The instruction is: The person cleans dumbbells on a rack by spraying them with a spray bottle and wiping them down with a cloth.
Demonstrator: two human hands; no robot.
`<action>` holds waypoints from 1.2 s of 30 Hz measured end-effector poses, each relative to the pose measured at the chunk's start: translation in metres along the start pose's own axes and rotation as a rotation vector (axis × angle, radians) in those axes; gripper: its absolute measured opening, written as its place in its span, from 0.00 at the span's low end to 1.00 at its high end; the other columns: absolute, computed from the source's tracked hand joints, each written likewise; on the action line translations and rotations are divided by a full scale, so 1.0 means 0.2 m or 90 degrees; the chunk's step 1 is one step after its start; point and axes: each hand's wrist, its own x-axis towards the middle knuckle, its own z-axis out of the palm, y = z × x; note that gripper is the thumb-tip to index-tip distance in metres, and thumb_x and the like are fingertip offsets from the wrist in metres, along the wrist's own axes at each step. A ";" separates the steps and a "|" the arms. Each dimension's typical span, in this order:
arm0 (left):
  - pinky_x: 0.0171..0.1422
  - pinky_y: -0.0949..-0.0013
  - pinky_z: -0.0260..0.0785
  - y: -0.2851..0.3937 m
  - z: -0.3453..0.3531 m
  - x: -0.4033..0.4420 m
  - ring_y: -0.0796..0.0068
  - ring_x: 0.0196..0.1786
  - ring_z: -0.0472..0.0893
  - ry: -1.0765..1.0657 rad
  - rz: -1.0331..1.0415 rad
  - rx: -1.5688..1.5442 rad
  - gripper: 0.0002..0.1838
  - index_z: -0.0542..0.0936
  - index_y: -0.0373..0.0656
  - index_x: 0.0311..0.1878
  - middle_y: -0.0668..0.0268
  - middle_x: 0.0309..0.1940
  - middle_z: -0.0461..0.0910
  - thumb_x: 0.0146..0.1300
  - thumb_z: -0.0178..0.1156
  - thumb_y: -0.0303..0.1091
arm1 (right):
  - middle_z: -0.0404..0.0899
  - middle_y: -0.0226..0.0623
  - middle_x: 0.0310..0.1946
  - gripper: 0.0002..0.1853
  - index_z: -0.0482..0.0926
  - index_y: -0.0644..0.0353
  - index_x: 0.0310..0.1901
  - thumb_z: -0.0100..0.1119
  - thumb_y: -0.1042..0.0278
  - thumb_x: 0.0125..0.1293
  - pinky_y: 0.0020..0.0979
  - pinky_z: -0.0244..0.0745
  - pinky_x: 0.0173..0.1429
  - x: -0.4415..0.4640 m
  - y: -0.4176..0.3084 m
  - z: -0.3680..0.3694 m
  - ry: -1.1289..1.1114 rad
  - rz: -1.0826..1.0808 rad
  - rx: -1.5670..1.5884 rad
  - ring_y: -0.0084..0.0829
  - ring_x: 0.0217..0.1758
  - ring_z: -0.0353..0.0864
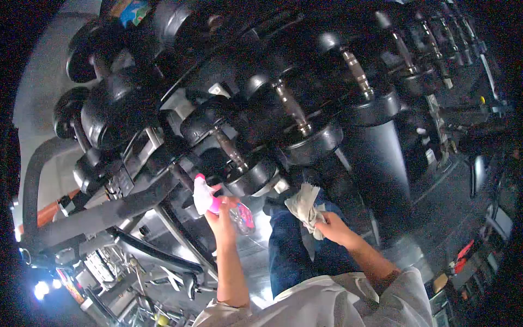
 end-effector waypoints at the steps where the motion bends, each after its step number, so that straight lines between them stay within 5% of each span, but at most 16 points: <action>1: 0.42 0.69 0.75 -0.03 0.01 -0.04 0.73 0.35 0.81 0.009 -0.015 -0.013 0.22 0.68 0.38 0.61 0.65 0.32 0.78 0.63 0.59 0.25 | 0.84 0.33 0.43 0.15 0.81 0.64 0.50 0.53 0.68 0.67 0.29 0.73 0.52 0.00 0.01 -0.02 0.008 0.003 -0.025 0.23 0.46 0.80; 9: 0.42 0.70 0.74 -0.28 0.08 -0.38 0.77 0.33 0.80 -0.034 -0.073 -0.018 0.22 0.71 0.36 0.57 0.67 0.28 0.80 0.61 0.62 0.28 | 0.85 0.35 0.40 0.14 0.81 0.62 0.49 0.56 0.64 0.67 0.31 0.74 0.48 0.00 0.24 -0.02 0.023 0.031 -0.070 0.25 0.43 0.81; 12: 0.40 0.70 0.74 -0.34 0.04 -0.44 0.79 0.32 0.79 -0.048 -0.069 -0.038 0.19 0.73 0.36 0.53 0.66 0.28 0.81 0.59 0.63 0.28 | 0.84 0.47 0.32 0.20 0.80 0.64 0.46 0.57 0.53 0.63 0.37 0.76 0.43 0.00 0.51 -0.03 0.041 0.008 -0.307 0.39 0.36 0.84; 15: 0.39 0.71 0.73 -0.35 -0.06 -0.49 0.80 0.31 0.78 -0.036 -0.091 -0.084 0.17 0.75 0.35 0.49 0.67 0.27 0.81 0.56 0.64 0.28 | 0.83 0.50 0.31 0.21 0.81 0.62 0.44 0.55 0.51 0.62 0.40 0.75 0.43 -0.05 0.50 0.03 -0.008 0.037 -0.333 0.43 0.36 0.85; 21: 0.39 0.72 0.73 -0.29 -0.24 -0.63 0.81 0.31 0.80 -0.065 -0.078 0.002 0.20 0.76 0.37 0.51 0.68 0.27 0.82 0.54 0.65 0.27 | 0.82 0.56 0.34 0.20 0.80 0.62 0.44 0.52 0.52 0.62 0.46 0.74 0.44 -0.09 0.42 0.13 -0.059 0.025 -0.519 0.55 0.41 0.82; 25: 0.41 0.72 0.74 -0.32 -0.33 -0.76 0.80 0.32 0.81 -0.063 -0.078 0.047 0.21 0.76 0.38 0.53 0.68 0.27 0.83 0.54 0.66 0.27 | 0.82 0.53 0.38 0.18 0.79 0.61 0.47 0.54 0.55 0.65 0.42 0.75 0.48 -0.10 0.39 0.18 -0.028 -0.032 -0.503 0.50 0.45 0.83; 28: 0.39 0.74 0.72 -0.39 -0.36 -0.86 0.82 0.33 0.78 -0.065 -0.107 0.068 0.24 0.72 0.37 0.56 0.70 0.30 0.80 0.54 0.59 0.24 | 0.83 0.44 0.40 0.18 0.74 0.64 0.55 0.50 0.58 0.74 0.35 0.74 0.51 -0.17 0.21 0.28 0.077 -0.149 -0.354 0.31 0.44 0.81; 31: 0.40 0.74 0.73 -0.41 -0.38 -0.91 0.82 0.33 0.78 -0.062 -0.095 0.023 0.24 0.72 0.37 0.56 0.69 0.31 0.80 0.54 0.60 0.24 | 0.82 0.42 0.42 0.19 0.73 0.66 0.56 0.52 0.59 0.73 0.32 0.72 0.54 -0.10 0.17 0.26 0.171 -0.300 -0.292 0.27 0.46 0.78; 36: 0.43 0.73 0.73 -0.41 -0.33 -0.86 0.81 0.36 0.79 -0.049 -0.099 0.060 0.22 0.73 0.37 0.56 0.69 0.34 0.81 0.56 0.62 0.26 | 0.72 0.35 0.55 0.25 0.64 0.63 0.62 0.57 0.68 0.66 0.29 0.66 0.63 -0.09 -0.29 0.30 0.116 -0.353 -0.134 0.23 0.57 0.70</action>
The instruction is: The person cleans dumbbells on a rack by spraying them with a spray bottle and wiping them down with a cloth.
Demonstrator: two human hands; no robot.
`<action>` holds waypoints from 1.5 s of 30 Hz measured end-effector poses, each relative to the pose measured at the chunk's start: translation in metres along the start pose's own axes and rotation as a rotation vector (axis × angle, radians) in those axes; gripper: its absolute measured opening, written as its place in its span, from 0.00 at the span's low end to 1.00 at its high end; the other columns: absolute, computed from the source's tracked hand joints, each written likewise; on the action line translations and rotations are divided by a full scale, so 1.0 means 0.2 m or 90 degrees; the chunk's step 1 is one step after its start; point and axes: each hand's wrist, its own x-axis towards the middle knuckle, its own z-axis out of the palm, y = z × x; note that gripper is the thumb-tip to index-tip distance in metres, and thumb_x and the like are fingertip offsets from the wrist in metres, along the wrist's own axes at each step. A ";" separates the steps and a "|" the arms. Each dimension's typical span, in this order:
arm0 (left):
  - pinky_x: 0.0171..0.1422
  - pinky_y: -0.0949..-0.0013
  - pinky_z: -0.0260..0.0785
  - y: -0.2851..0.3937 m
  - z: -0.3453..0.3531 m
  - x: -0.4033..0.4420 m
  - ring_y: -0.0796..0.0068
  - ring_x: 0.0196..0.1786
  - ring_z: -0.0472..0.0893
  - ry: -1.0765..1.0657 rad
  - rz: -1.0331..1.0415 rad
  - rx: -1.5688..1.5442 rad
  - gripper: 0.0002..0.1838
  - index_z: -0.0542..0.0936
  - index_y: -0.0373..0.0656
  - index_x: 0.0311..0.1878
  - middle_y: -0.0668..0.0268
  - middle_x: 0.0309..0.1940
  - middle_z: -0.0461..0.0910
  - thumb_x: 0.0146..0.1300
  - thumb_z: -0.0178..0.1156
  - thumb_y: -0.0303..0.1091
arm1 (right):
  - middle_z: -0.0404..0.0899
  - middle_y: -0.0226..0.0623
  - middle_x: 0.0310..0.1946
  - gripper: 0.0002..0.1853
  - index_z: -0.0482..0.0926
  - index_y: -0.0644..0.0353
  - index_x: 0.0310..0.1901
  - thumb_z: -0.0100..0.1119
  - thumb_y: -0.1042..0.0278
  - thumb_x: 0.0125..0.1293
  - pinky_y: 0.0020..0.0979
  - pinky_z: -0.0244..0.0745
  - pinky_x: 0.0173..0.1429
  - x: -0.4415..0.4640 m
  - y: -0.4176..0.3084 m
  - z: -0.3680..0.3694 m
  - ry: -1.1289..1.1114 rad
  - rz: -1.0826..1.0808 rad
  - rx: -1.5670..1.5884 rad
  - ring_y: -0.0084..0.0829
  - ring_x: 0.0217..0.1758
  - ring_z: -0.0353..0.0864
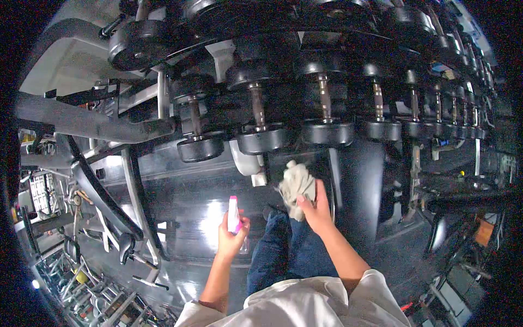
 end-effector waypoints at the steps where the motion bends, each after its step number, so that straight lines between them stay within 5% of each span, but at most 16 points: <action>1: 0.44 0.73 0.73 0.03 0.01 0.02 0.81 0.37 0.79 0.002 -0.002 0.003 0.22 0.74 0.38 0.56 0.68 0.35 0.81 0.56 0.62 0.26 | 0.73 0.35 0.55 0.24 0.64 0.63 0.62 0.56 0.71 0.65 0.29 0.65 0.64 0.04 -0.04 0.00 0.041 -0.010 0.045 0.25 0.57 0.71; 9: 0.46 0.71 0.73 0.20 0.14 0.36 0.77 0.36 0.79 0.077 -0.003 -0.027 0.21 0.76 0.36 0.53 0.64 0.35 0.81 0.54 0.63 0.28 | 0.72 0.41 0.57 0.23 0.66 0.69 0.62 0.47 0.77 0.64 0.32 0.61 0.68 0.50 -0.36 -0.11 0.138 -0.185 -0.003 0.31 0.62 0.69; 11: 0.41 0.70 0.71 0.15 0.17 0.49 0.79 0.32 0.75 0.128 0.054 -0.005 0.19 0.77 0.36 0.50 0.65 0.31 0.79 0.55 0.64 0.31 | 0.71 0.43 0.58 0.23 0.66 0.69 0.62 0.46 0.77 0.64 0.33 0.61 0.68 0.68 -0.49 -0.09 0.105 -0.388 -0.123 0.32 0.63 0.69; 13: 0.40 0.67 0.71 0.22 0.19 0.60 0.77 0.32 0.76 0.124 -0.008 0.012 0.17 0.77 0.35 0.47 0.65 0.29 0.79 0.55 0.64 0.31 | 0.69 0.47 0.60 0.25 0.65 0.70 0.63 0.47 0.77 0.61 0.33 0.60 0.69 0.84 -0.57 0.07 0.130 -0.273 0.155 0.35 0.63 0.69; 15: 0.40 0.66 0.71 0.19 0.22 0.68 0.74 0.32 0.78 0.104 -0.019 0.045 0.16 0.77 0.35 0.45 0.63 0.27 0.80 0.55 0.64 0.32 | 0.70 0.46 0.61 0.26 0.67 0.63 0.64 0.54 0.65 0.65 0.39 0.60 0.71 1.09 -0.49 0.22 0.193 -0.414 -0.065 0.41 0.67 0.67; 19: 0.39 0.61 0.71 0.21 0.31 0.73 0.61 0.30 0.80 0.104 -0.017 0.106 0.19 0.76 0.32 0.48 0.56 0.26 0.79 0.54 0.64 0.32 | 0.70 0.37 0.65 0.19 0.78 0.50 0.56 0.59 0.62 0.62 0.64 0.54 0.71 1.39 -0.52 0.51 -0.021 -0.611 -0.683 0.45 0.70 0.65; 23: 0.37 0.59 0.71 0.24 0.28 0.71 0.54 0.29 0.79 0.077 0.014 0.178 0.30 0.72 0.32 0.61 0.51 0.27 0.78 0.53 0.63 0.31 | 0.71 0.31 0.65 0.14 0.82 0.49 0.49 0.58 0.63 0.62 0.69 0.51 0.70 1.61 -0.49 0.72 -0.144 -0.639 -0.790 0.41 0.70 0.66; 26: 0.38 0.58 0.72 0.30 0.30 0.72 0.53 0.28 0.79 0.094 -0.024 0.155 0.35 0.69 0.33 0.66 0.53 0.26 0.78 0.52 0.64 0.31 | 0.82 0.32 0.50 0.09 0.84 0.55 0.41 0.56 0.69 0.62 0.49 0.69 0.63 1.70 -0.58 0.86 -0.268 -0.480 -0.998 0.39 0.55 0.79; 29: 0.39 0.67 0.72 0.37 0.30 0.72 0.75 0.31 0.78 0.106 -0.012 0.199 0.19 0.77 0.33 0.49 0.61 0.25 0.79 0.54 0.64 0.30 | 0.84 0.38 0.50 0.16 0.84 0.58 0.50 0.54 0.68 0.63 0.42 0.77 0.53 1.90 -0.40 1.10 -0.388 -0.351 -0.955 0.35 0.50 0.84; 31: 0.57 0.59 0.74 0.39 0.30 0.73 0.48 0.60 0.78 0.059 -0.087 0.260 0.37 0.67 0.34 0.68 0.40 0.63 0.70 0.53 0.62 0.30 | 0.84 0.39 0.50 0.17 0.82 0.59 0.54 0.51 0.68 0.66 0.34 0.79 0.44 1.84 -0.49 1.09 -0.263 -0.171 -0.801 0.31 0.48 0.85; 33: 0.63 0.60 0.71 0.38 0.31 0.72 0.48 0.69 0.68 0.056 -0.120 0.203 0.36 0.67 0.33 0.68 0.40 0.72 0.55 0.53 0.62 0.30 | 0.84 0.39 0.47 0.15 0.83 0.59 0.50 0.50 0.66 0.68 0.37 0.79 0.44 1.87 -0.45 1.17 -0.056 0.105 -0.400 0.35 0.46 0.85; 35: 0.63 0.59 0.71 0.34 0.33 0.72 0.48 0.67 0.70 0.081 -0.090 0.162 0.36 0.67 0.33 0.68 0.40 0.71 0.59 0.53 0.62 0.31 | 0.82 0.49 0.36 0.10 0.82 0.65 0.35 0.53 0.69 0.65 0.40 0.76 0.49 1.88 -0.35 1.20 0.003 -0.001 -0.356 0.43 0.45 0.83; 37: 0.62 0.59 0.72 0.33 0.34 0.72 0.48 0.67 0.71 0.082 -0.075 0.178 0.37 0.67 0.33 0.68 0.41 0.71 0.59 0.53 0.62 0.31 | 0.83 0.47 0.35 0.08 0.83 0.60 0.33 0.55 0.68 0.64 0.41 0.77 0.47 1.86 -0.34 1.20 -0.098 -0.336 -0.880 0.44 0.44 0.83; 38: 0.62 0.59 0.72 0.34 0.33 0.72 0.48 0.66 0.71 0.080 -0.055 0.197 0.37 0.67 0.33 0.68 0.42 0.71 0.60 0.53 0.62 0.31 | 0.83 0.47 0.35 0.08 0.83 0.60 0.33 0.55 0.68 0.64 0.41 0.77 0.47 1.84 -0.34 1.17 -0.096 -0.332 -0.884 0.44 0.44 0.83; 41: 0.61 0.59 0.73 0.37 0.33 0.73 0.49 0.65 0.72 0.092 -0.026 0.232 0.38 0.66 0.34 0.69 0.43 0.71 0.60 0.52 0.62 0.32 | 0.82 0.31 0.41 0.05 0.84 0.50 0.33 0.61 0.67 0.56 0.43 0.70 0.58 1.69 -0.55 0.92 -0.312 -0.583 -1.032 0.32 0.58 0.76; 45: 0.62 0.58 0.72 0.39 0.29 0.74 0.52 0.66 0.72 0.086 0.056 0.290 0.39 0.65 0.37 0.70 0.45 0.72 0.59 0.53 0.63 0.35 | 0.77 0.28 0.51 0.16 0.81 0.43 0.47 0.62 0.64 0.55 0.49 0.64 0.64 1.57 -0.51 0.63 -0.158 -0.716 -0.817 0.33 0.62 0.70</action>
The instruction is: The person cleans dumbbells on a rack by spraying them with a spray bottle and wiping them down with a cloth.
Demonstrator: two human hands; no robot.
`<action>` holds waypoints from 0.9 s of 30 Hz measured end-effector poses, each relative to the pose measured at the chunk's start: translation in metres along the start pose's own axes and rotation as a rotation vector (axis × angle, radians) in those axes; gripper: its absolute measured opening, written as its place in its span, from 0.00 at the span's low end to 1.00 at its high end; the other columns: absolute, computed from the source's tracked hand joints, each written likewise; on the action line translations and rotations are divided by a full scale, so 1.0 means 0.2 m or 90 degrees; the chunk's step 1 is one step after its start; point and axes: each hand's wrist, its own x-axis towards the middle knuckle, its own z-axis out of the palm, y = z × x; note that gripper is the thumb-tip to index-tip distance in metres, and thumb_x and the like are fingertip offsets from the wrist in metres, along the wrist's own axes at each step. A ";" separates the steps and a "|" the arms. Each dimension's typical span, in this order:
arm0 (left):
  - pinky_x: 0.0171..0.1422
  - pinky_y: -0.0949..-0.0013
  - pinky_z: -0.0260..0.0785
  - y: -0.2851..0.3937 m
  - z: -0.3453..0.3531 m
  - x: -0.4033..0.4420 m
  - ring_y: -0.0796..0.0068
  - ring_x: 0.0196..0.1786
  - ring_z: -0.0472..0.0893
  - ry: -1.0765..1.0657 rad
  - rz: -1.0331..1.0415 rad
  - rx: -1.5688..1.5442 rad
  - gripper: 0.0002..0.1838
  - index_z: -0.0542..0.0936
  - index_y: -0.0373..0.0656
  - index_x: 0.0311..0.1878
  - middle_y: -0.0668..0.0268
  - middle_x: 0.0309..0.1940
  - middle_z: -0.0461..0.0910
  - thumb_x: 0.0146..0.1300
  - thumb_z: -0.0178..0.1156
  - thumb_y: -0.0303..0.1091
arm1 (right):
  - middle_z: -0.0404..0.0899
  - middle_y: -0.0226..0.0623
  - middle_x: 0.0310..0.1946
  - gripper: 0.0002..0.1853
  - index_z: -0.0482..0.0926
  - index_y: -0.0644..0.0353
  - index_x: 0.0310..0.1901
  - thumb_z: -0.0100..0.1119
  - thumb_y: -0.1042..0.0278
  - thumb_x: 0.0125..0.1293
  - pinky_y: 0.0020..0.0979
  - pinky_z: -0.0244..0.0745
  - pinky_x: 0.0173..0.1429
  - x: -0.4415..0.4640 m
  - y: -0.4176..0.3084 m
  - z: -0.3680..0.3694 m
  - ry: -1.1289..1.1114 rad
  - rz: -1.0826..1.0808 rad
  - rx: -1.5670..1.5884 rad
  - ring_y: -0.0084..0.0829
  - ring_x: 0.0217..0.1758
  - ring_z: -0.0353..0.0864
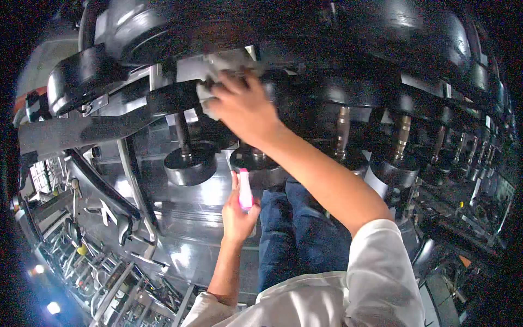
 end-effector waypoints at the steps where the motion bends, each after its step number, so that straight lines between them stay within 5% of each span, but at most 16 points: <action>1: 0.63 0.58 0.72 0.00 0.00 0.00 0.51 0.67 0.71 -0.001 -0.005 -0.033 0.40 0.65 0.37 0.71 0.45 0.72 0.59 0.53 0.64 0.36 | 0.76 0.29 0.52 0.17 0.81 0.43 0.48 0.62 0.64 0.55 0.48 0.65 0.64 -0.07 0.02 -0.05 0.017 0.043 0.008 0.34 0.62 0.70; 4: 0.62 0.58 0.72 0.00 -0.03 0.01 0.51 0.67 0.71 -0.021 0.007 -0.006 0.40 0.64 0.37 0.71 0.45 0.72 0.59 0.53 0.64 0.36 | 0.75 0.36 0.54 0.18 0.79 0.49 0.51 0.61 0.66 0.57 0.45 0.69 0.62 -0.25 0.13 -0.14 0.015 0.240 0.062 0.40 0.62 0.72; 6: 0.61 0.58 0.73 -0.02 -0.02 0.00 0.51 0.66 0.72 -0.019 0.025 0.006 0.41 0.63 0.37 0.72 0.45 0.73 0.58 0.53 0.64 0.37 | 0.74 0.44 0.55 0.19 0.75 0.54 0.57 0.56 0.67 0.64 0.42 0.70 0.62 -0.39 0.16 -0.02 0.182 0.430 0.308 0.48 0.60 0.73; 9: 0.61 0.57 0.73 -0.02 -0.01 0.00 0.50 0.66 0.72 -0.025 0.024 0.012 0.43 0.62 0.37 0.72 0.45 0.73 0.57 0.52 0.64 0.37 | 0.75 0.53 0.56 0.26 0.66 0.61 0.65 0.42 0.51 0.76 0.41 0.66 0.64 -0.41 0.14 0.11 0.140 0.799 0.624 0.50 0.60 0.73; 12: 0.61 0.57 0.73 -0.02 -0.03 0.01 0.50 0.65 0.72 -0.030 0.021 0.016 0.43 0.63 0.37 0.72 0.46 0.73 0.57 0.50 0.65 0.36 | 0.74 0.49 0.58 0.27 0.67 0.63 0.62 0.41 0.47 0.75 0.37 0.62 0.66 -0.42 0.16 0.35 0.298 0.843 0.676 0.46 0.62 0.72; 15: 0.60 0.57 0.73 -0.02 -0.03 0.00 0.51 0.65 0.73 -0.041 0.019 0.017 0.43 0.64 0.36 0.71 0.46 0.73 0.58 0.49 0.65 0.36 | 0.76 0.51 0.56 0.24 0.71 0.64 0.57 0.41 0.50 0.76 0.38 0.63 0.66 -0.34 0.11 0.10 0.298 0.882 0.775 0.45 0.63 0.72; 16: 0.60 0.57 0.74 -0.03 -0.03 0.00 0.51 0.65 0.73 -0.037 0.027 0.020 0.43 0.64 0.36 0.71 0.46 0.73 0.58 0.49 0.65 0.36 | 0.76 0.51 0.56 0.24 0.71 0.64 0.57 0.41 0.50 0.76 0.38 0.63 0.66 -0.36 0.10 0.10 0.302 0.882 0.775 0.45 0.63 0.72; 18: 0.60 0.58 0.74 -0.03 -0.02 0.01 0.51 0.64 0.74 -0.034 0.034 0.023 0.43 0.64 0.36 0.71 0.46 0.73 0.58 0.49 0.65 0.35 | 0.76 0.43 0.56 0.22 0.72 0.64 0.59 0.42 0.54 0.76 0.36 0.59 0.69 -0.42 0.08 0.10 0.255 0.634 0.615 0.34 0.62 0.71; 19: 0.60 0.58 0.74 -0.03 -0.03 0.01 0.51 0.64 0.74 -0.032 0.034 0.025 0.43 0.64 0.36 0.71 0.46 0.73 0.58 0.49 0.65 0.35 | 0.80 0.43 0.48 0.17 0.76 0.65 0.51 0.46 0.60 0.74 0.40 0.67 0.62 -0.35 0.04 0.04 0.214 0.544 0.468 0.39 0.54 0.77; 20: 0.60 0.58 0.74 -0.02 -0.03 0.01 0.51 0.64 0.74 -0.028 0.035 0.027 0.43 0.64 0.36 0.71 0.46 0.73 0.58 0.49 0.65 0.35 | 0.79 0.47 0.47 0.14 0.78 0.65 0.47 0.50 0.62 0.71 0.41 0.69 0.60 -0.25 0.06 -0.02 0.272 0.267 0.240 0.47 0.54 0.77; 22: 0.60 0.58 0.74 -0.02 -0.03 0.00 0.51 0.64 0.74 -0.030 0.042 0.031 0.43 0.64 0.36 0.71 0.46 0.73 0.57 0.48 0.65 0.35 | 0.80 0.49 0.46 0.14 0.80 0.61 0.46 0.52 0.59 0.69 0.44 0.72 0.58 -0.12 0.06 -0.05 0.193 0.257 0.121 0.53 0.52 0.77; 26: 0.59 0.57 0.74 -0.03 -0.02 0.01 0.51 0.64 0.74 -0.026 0.065 0.049 0.45 0.62 0.37 0.72 0.46 0.74 0.56 0.48 0.65 0.36 | 0.81 0.51 0.39 0.19 0.80 0.58 0.43 0.51 0.48 0.70 0.47 0.76 0.47 0.20 0.18 -0.14 -0.173 0.237 0.204 0.50 0.43 0.82; 27: 0.59 0.57 0.74 -0.03 -0.02 0.00 0.51 0.64 0.74 -0.029 0.064 0.048 0.45 0.62 0.37 0.72 0.46 0.74 0.56 0.48 0.65 0.36 | 0.84 0.46 0.35 0.20 0.81 0.54 0.44 0.48 0.46 0.71 0.47 0.76 0.47 0.26 0.26 0.16 -0.151 0.198 0.322 0.50 0.43 0.84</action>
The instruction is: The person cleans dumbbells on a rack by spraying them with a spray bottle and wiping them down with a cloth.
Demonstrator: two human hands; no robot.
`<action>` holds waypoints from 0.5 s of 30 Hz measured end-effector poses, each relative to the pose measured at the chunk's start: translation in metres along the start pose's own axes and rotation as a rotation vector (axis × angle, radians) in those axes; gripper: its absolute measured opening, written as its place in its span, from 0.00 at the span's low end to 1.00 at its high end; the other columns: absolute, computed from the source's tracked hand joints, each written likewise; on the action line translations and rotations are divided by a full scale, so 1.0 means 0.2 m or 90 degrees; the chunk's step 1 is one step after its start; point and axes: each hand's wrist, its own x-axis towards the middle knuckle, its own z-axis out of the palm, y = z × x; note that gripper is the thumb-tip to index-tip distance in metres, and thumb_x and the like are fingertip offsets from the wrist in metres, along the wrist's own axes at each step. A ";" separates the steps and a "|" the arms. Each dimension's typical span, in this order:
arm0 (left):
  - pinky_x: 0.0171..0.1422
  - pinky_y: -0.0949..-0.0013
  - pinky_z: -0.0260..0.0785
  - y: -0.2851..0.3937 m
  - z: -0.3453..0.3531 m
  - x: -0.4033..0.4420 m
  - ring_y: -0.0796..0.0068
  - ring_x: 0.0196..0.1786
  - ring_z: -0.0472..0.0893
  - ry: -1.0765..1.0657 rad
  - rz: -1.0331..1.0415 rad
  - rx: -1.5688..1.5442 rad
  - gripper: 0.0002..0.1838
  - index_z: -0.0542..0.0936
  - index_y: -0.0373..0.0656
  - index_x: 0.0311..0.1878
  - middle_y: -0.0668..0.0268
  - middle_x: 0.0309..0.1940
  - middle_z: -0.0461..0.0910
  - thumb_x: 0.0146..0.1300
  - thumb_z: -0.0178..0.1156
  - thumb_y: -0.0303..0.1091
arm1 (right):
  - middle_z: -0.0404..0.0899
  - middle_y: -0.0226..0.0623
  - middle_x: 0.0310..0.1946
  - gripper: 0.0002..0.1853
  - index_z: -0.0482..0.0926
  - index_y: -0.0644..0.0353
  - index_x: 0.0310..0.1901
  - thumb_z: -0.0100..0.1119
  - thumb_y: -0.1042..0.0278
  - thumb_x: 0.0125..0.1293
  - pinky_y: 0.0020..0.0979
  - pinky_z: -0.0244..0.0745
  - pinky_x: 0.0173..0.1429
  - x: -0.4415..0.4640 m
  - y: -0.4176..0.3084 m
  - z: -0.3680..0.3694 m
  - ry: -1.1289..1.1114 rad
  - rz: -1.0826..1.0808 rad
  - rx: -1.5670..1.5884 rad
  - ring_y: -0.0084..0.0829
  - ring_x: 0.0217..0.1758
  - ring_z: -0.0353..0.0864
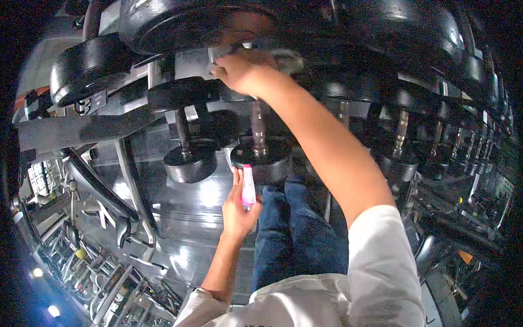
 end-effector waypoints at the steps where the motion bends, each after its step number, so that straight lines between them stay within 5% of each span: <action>1: 0.59 0.58 0.74 0.01 0.00 0.00 0.50 0.64 0.74 -0.003 -0.017 -0.013 0.45 0.61 0.37 0.73 0.46 0.74 0.56 0.48 0.65 0.36 | 0.84 0.46 0.38 0.23 0.82 0.55 0.46 0.48 0.43 0.71 0.46 0.75 0.49 0.07 0.00 -0.03 -0.119 0.032 0.041 0.49 0.45 0.83; 5: 0.59 0.58 0.74 0.02 0.02 0.00 0.50 0.65 0.73 0.009 -0.037 -0.028 0.45 0.61 0.38 0.73 0.46 0.74 0.55 0.49 0.65 0.36 | 0.83 0.46 0.44 0.33 0.81 0.63 0.48 0.47 0.34 0.69 0.40 0.72 0.50 0.33 0.08 0.00 -0.356 0.058 -0.013 0.40 0.42 0.81; 15: 0.60 0.58 0.73 0.01 0.01 0.00 0.52 0.66 0.72 0.013 -0.045 -0.012 0.44 0.62 0.38 0.72 0.46 0.74 0.56 0.50 0.65 0.37 | 0.84 0.45 0.43 0.36 0.81 0.62 0.50 0.49 0.30 0.66 0.43 0.72 0.51 0.47 0.46 0.19 -0.379 0.099 -0.221 0.42 0.46 0.79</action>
